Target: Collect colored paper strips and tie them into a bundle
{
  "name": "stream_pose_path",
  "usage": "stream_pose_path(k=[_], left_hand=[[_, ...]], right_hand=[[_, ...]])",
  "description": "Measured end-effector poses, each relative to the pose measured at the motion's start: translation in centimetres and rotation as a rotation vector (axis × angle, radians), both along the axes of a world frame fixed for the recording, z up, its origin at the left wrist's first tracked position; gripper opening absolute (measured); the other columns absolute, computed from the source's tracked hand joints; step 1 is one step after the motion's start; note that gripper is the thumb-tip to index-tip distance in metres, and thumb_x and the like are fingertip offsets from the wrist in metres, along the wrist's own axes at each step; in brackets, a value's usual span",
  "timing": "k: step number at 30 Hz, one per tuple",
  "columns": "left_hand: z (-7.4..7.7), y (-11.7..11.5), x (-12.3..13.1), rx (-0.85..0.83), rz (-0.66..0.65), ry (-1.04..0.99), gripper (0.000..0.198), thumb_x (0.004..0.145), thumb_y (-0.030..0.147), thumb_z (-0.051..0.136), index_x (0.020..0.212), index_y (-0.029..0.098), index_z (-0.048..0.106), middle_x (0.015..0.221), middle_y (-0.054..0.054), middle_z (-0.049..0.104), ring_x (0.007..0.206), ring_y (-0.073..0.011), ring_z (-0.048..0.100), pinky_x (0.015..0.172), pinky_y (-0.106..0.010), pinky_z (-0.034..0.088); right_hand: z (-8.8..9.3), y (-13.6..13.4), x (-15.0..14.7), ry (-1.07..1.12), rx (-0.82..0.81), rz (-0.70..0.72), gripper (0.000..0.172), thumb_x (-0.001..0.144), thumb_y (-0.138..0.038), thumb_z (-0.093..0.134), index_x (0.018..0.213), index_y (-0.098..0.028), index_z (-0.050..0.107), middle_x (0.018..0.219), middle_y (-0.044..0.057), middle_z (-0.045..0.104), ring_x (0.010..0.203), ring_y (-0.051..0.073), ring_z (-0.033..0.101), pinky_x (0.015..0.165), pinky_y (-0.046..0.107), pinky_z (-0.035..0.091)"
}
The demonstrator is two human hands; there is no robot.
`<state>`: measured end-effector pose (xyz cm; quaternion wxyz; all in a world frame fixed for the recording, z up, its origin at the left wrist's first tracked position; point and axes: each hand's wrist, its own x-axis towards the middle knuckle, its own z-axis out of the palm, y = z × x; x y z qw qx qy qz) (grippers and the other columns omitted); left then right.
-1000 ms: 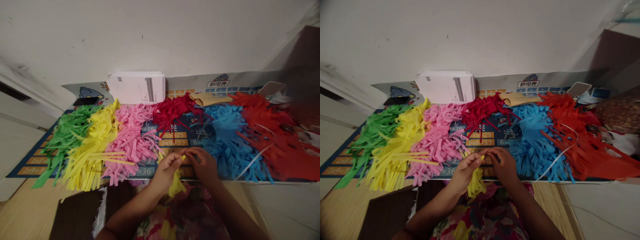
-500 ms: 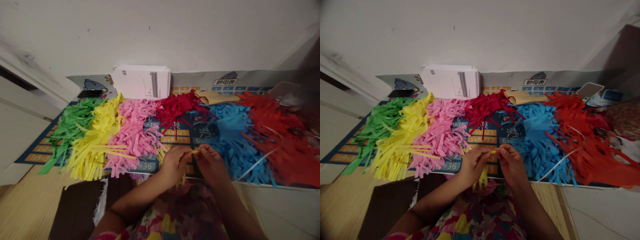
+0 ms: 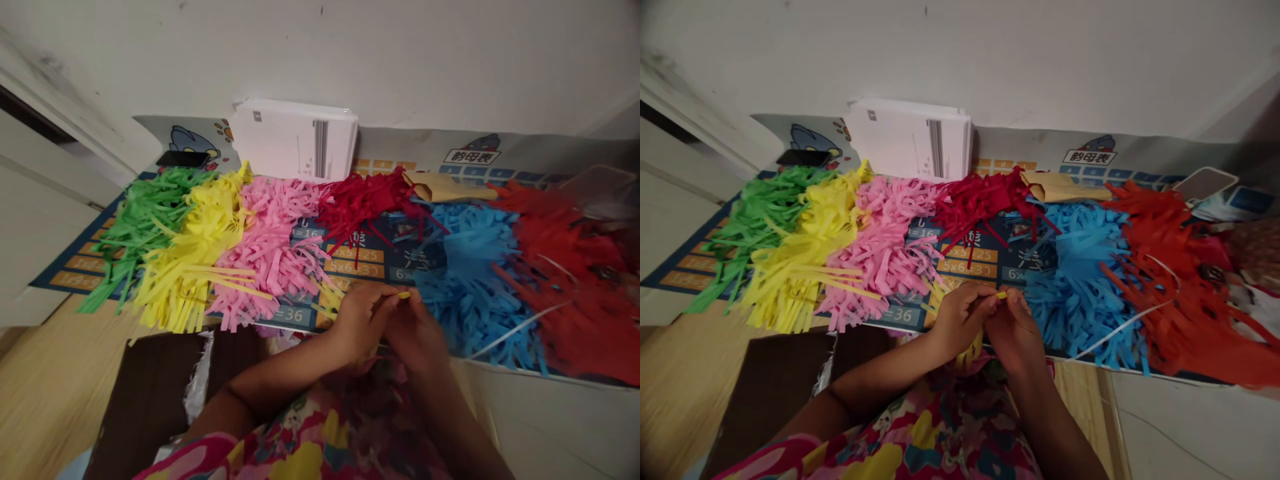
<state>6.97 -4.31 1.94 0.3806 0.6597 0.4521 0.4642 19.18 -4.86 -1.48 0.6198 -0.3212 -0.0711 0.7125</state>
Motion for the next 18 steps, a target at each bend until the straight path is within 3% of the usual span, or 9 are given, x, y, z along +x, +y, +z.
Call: stream_pose_path(k=[8, 14, 18], left_hand=[[0.03, 0.11, 0.03, 0.05, 0.06, 0.011, 0.015, 0.092, 0.027, 0.061, 0.093, 0.021, 0.075, 0.088, -0.003, 0.077, 0.081, -0.0164, 0.07, 0.079, -0.026, 0.054], [-0.23, 0.28, 0.03, 0.126, 0.042, 0.013, 0.019, 0.094, 0.028, 0.058, 0.097, 0.021, 0.076, 0.087, -0.004, 0.077, 0.081, -0.0162, 0.071, 0.079, -0.026, 0.054], [-0.55, 0.33, -0.09, 0.151, 0.03, 0.045, 0.018, 0.094, 0.027, 0.058, 0.098, 0.021, 0.075, 0.085, -0.004, 0.077, 0.08, -0.016, 0.07, 0.076, -0.026, 0.054]], right_hand=[[-0.38, -0.26, 0.04, 0.057, -0.026, -0.017, 0.022, 0.064, -0.026, 0.089, 0.073, -0.021, 0.07, 0.077, -0.005, 0.071, 0.073, 0.008, 0.066, 0.074, 0.018, 0.057], [-0.95, -0.25, 0.31, -0.051, 0.02, 0.004, 0.02, 0.067, -0.031, 0.086, 0.074, -0.023, 0.069, 0.081, -0.005, 0.07, 0.078, 0.009, 0.065, 0.079, 0.021, 0.056], [-0.47, -0.26, 0.04, -0.178, 0.073, -0.064, 0.02, 0.065, -0.032, 0.087, 0.068, -0.024, 0.069, 0.077, -0.004, 0.066, 0.073, 0.011, 0.062, 0.072, 0.026, 0.055]])
